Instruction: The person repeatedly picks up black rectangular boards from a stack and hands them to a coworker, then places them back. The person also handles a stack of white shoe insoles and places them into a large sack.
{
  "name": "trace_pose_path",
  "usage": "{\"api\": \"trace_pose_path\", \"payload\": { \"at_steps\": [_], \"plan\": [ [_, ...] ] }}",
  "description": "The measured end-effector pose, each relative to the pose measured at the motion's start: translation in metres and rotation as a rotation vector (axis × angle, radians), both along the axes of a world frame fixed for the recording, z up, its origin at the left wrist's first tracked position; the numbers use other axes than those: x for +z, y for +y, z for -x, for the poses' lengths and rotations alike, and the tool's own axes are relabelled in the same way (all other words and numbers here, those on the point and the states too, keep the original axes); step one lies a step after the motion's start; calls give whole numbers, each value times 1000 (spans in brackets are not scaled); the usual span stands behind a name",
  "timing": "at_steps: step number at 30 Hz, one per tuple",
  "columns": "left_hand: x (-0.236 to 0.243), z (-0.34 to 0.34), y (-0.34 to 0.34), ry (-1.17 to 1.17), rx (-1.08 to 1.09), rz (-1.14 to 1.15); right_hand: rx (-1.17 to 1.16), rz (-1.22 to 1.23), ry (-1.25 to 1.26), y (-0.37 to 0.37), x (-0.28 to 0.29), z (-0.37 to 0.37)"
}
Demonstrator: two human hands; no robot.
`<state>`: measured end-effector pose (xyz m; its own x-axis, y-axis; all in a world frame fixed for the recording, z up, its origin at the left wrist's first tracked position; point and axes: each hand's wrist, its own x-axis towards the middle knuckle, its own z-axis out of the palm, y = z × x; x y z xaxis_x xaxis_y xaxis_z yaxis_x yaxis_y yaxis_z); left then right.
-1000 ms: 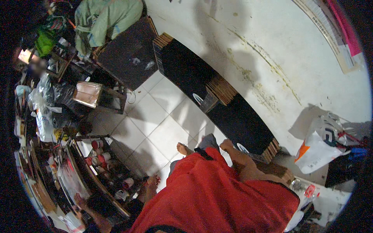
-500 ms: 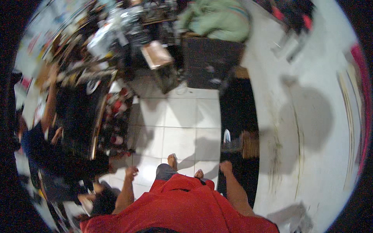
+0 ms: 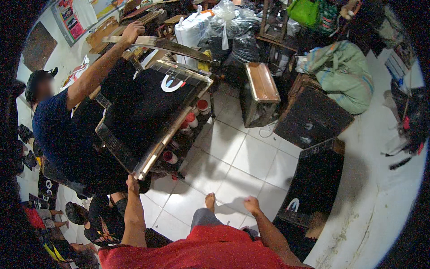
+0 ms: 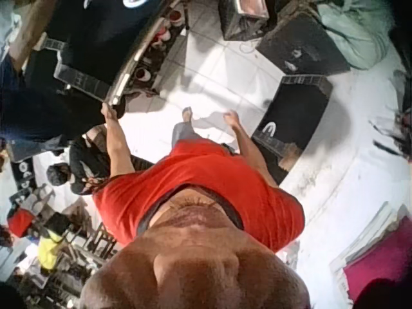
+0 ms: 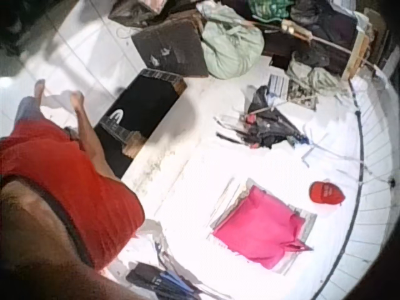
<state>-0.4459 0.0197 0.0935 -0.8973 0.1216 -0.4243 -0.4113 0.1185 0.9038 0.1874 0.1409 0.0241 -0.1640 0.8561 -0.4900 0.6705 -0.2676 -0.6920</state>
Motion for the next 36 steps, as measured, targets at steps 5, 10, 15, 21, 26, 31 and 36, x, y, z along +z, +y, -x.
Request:
{"api": "trace_pose_path", "payload": {
  "at_steps": [5, 10, 15, 21, 26, 31, 36],
  "plan": [
    [41, 18, 9, -183, 224, 14, 258, 69, 367, 124, 72, 257],
    [109, -10, 12, -163, -14, -67, -163, 766, 1204, 182, 135, 453],
    [141, -63, 40, -136, -74, -91, -121, 935, 1570, 230, 146, 501],
    [187, -144, 30, -161, -542, 205, -204, 540, 1498, 219, 163, 405],
    [255, -188, -22, 198, -820, 426, -277, 434, 1390, 141, 217, 216],
    [278, -217, -6, 614, -816, 462, -360, 235, 1389, 41, 269, 29],
    [293, -269, 88, 901, -1053, 183, -389, 83, 1511, -42, 299, -115]
  ]
}}
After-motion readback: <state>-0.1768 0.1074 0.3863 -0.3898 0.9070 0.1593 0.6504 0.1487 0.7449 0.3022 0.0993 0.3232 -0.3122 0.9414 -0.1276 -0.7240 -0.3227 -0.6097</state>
